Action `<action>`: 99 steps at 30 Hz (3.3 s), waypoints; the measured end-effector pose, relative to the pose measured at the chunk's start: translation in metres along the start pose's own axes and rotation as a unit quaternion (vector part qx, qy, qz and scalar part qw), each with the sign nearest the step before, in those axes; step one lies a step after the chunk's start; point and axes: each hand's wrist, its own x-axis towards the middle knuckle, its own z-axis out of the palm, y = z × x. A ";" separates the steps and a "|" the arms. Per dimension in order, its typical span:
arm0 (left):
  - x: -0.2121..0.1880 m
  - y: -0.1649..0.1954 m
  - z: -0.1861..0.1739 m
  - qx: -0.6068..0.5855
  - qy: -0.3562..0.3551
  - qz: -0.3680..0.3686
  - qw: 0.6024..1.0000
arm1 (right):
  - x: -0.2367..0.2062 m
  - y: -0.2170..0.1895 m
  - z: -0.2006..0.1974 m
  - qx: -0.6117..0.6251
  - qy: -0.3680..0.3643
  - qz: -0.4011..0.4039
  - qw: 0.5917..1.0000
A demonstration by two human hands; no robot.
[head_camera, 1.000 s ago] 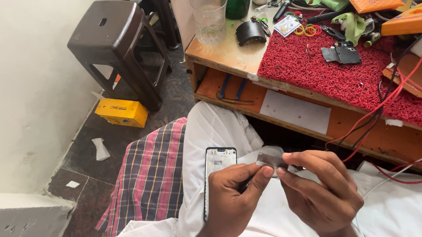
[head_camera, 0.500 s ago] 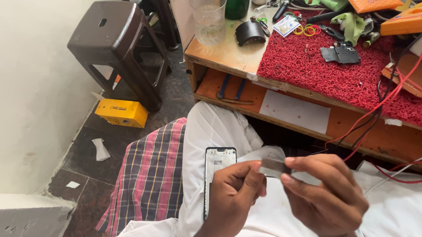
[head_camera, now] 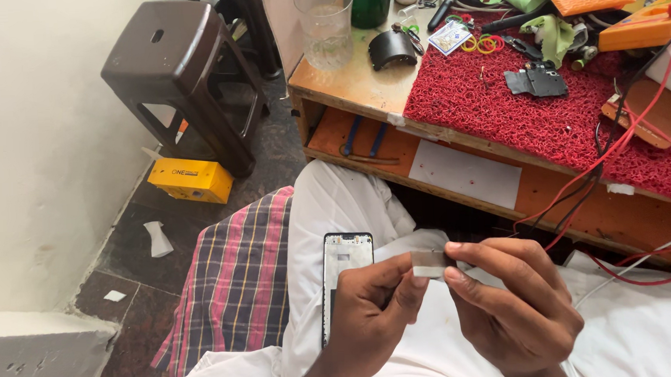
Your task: The person uses a metal spudger to pry and separate the screen assembly from the phone frame. They work along the edges and corners, occasionally rotating the device to access different sides. The task involves careful prying to avoid damaging internal components.
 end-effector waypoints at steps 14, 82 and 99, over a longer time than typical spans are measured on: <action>0.002 -0.017 0.001 0.035 0.065 -0.009 0.997 | -0.004 0.004 0.007 -0.017 -0.002 -0.015 1.000; 0.014 -0.030 -0.023 -0.286 -0.150 -0.149 0.935 | -0.001 0.069 0.010 0.463 -0.286 0.308 0.780; 0.018 -0.032 -0.076 -0.203 -0.101 -0.141 0.964 | -0.004 0.057 0.051 0.376 -0.316 0.330 0.806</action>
